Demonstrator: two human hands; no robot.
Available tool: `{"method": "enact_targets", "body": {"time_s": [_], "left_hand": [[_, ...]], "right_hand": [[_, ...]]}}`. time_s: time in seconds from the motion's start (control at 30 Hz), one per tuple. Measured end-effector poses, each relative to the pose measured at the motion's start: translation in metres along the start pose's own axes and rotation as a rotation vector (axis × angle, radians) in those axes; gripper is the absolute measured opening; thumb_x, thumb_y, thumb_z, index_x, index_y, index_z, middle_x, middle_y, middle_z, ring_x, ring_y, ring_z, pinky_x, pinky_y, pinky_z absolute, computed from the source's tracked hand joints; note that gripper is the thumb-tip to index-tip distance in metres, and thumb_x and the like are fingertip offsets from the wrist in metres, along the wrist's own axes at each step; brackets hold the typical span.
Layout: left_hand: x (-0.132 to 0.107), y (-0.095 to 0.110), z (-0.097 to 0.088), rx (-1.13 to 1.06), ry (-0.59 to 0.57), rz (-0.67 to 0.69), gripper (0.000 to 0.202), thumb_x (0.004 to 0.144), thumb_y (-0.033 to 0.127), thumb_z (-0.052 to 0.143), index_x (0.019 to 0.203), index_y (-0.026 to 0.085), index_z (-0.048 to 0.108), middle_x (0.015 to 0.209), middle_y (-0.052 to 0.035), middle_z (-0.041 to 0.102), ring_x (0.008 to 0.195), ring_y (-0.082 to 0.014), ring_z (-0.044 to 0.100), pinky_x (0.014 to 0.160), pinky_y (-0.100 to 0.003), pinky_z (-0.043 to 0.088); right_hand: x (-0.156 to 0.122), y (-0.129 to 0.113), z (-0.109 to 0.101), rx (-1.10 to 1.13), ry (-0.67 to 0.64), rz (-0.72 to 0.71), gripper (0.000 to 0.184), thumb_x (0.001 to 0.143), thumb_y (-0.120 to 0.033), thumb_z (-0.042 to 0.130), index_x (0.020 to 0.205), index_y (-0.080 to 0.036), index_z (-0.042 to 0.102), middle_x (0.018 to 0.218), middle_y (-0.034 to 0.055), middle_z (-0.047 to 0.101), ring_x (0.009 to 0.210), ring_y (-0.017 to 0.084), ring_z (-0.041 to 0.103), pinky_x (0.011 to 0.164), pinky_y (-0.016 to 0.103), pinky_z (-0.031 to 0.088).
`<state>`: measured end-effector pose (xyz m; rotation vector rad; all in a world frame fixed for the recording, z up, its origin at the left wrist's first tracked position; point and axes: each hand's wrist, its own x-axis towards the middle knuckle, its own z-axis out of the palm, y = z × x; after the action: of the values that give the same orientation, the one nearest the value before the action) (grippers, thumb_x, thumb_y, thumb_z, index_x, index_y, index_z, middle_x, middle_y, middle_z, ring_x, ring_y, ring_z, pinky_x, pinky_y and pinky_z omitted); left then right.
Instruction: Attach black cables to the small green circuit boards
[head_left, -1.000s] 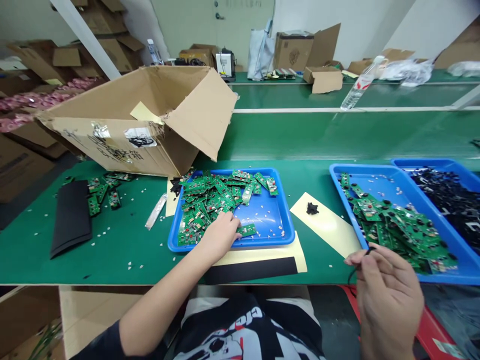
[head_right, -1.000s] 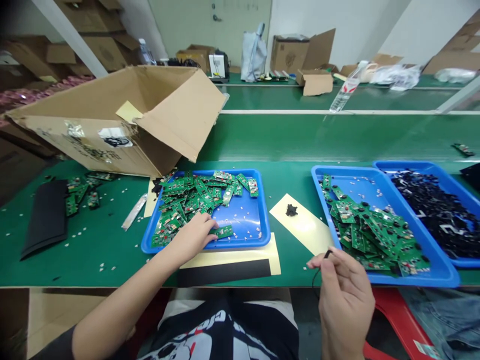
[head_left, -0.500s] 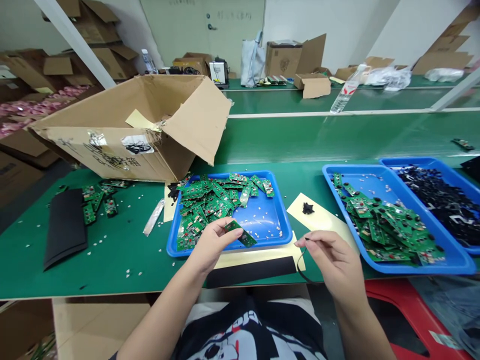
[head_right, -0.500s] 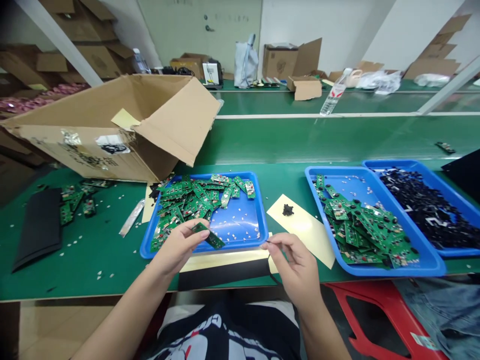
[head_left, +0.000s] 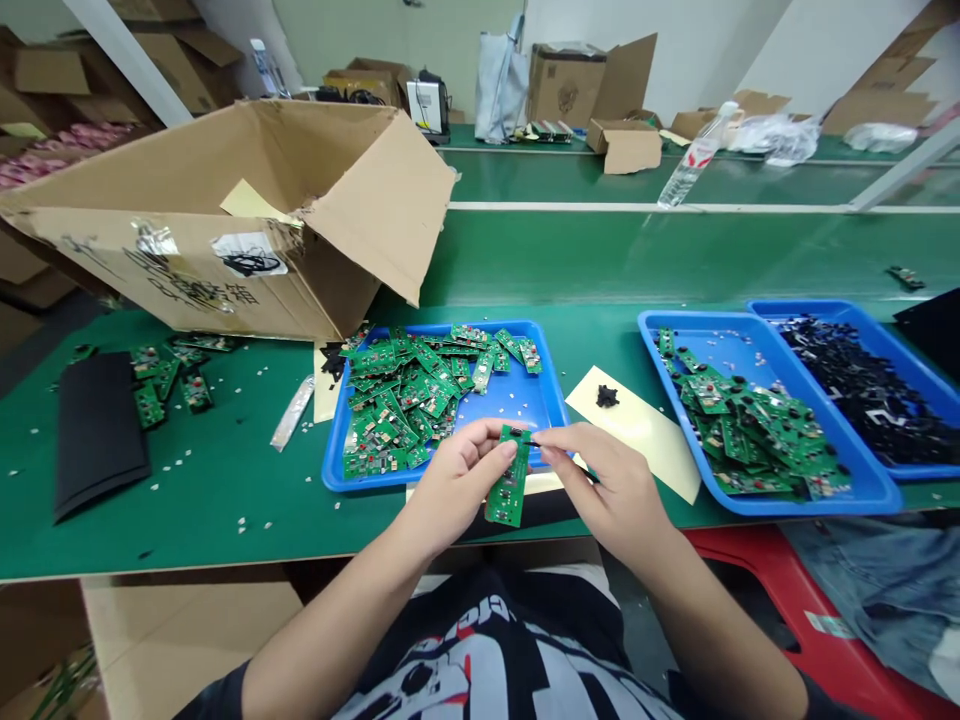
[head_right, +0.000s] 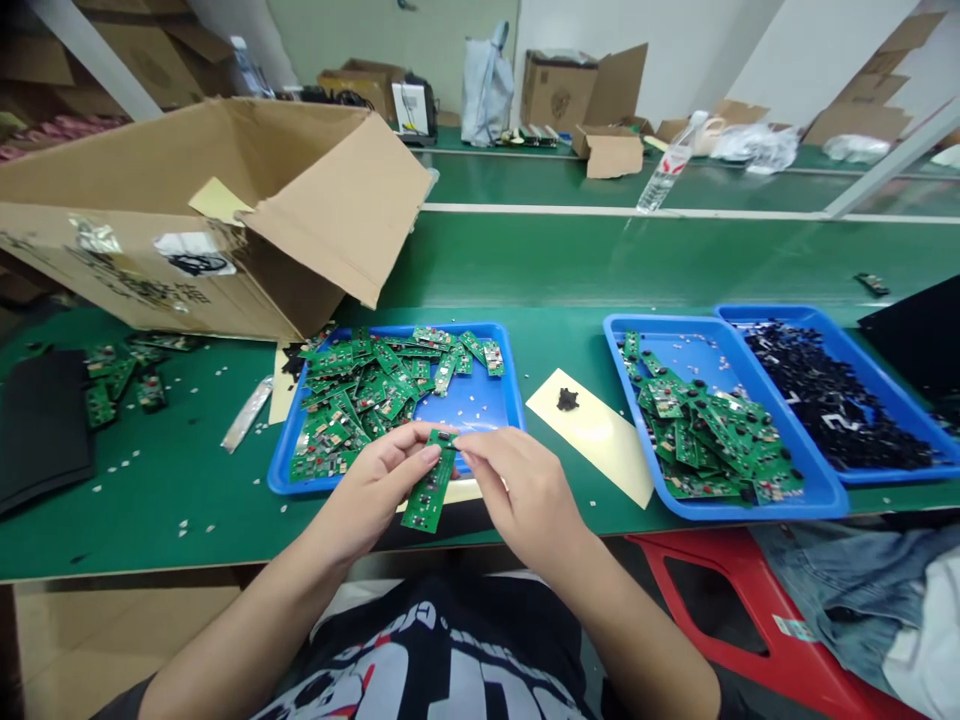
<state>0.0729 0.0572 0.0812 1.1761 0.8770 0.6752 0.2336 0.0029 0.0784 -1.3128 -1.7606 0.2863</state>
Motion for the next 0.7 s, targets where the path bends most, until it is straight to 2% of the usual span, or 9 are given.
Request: {"method": "enact_targets", "body": {"time_s": [0.07,0.13,0.37,0.7], "left_hand": [[-0.0016,0.0013,0.0014,0.016,-0.013,-0.019,0.027,0.077,0.038,0.06,0.094,0.017,0.064,0.067,0.0021,0.055,0.054,-0.0082,0.046,0.047,-0.018,0.039],[-0.0028,0.0026,0.0026,0.002,-0.035,-0.034,0.027,0.077,0.039,0.06,0.093,0.017,0.063,0.061,0.0043,0.05,0.047,-0.0068,0.041,0.04,-0.017,0.035],[-0.0042,0.0064,0.0058,-0.046,-0.021,-0.038,0.025,0.075,0.034,0.061,0.093,0.016,0.063,0.059,0.005,0.048,0.049,-0.0075,0.046,0.041,-0.017,0.041],[-0.004,0.0059,0.0092,-0.068,0.034,-0.004,0.021,0.074,0.034,0.061,0.085,0.016,0.059,0.059,0.0057,0.049,0.046,-0.0055,0.044,0.04,-0.016,0.038]], "right_hand": [[0.001,-0.0002,0.0013,-0.035,0.003,-0.035,0.02,0.091,-0.016,0.046,0.097,-0.021,0.065,0.083,0.0034,0.07,0.075,0.015,0.065,0.068,0.029,0.052],[0.0016,-0.0008,0.0021,-0.069,0.012,-0.075,0.019,0.091,-0.014,0.047,0.096,-0.019,0.065,0.08,0.0035,0.07,0.07,0.015,0.062,0.065,0.029,0.05],[0.0014,-0.0037,0.0049,-0.161,0.031,-0.103,0.021,0.091,-0.013,0.046,0.096,-0.017,0.066,0.075,0.0054,0.068,0.068,0.016,0.058,0.063,0.031,0.047],[0.0018,-0.0066,0.0065,-0.232,0.064,-0.185,0.018,0.088,-0.007,0.05,0.096,-0.013,0.066,0.074,0.0074,0.069,0.069,0.017,0.061,0.061,0.031,0.049]]}}
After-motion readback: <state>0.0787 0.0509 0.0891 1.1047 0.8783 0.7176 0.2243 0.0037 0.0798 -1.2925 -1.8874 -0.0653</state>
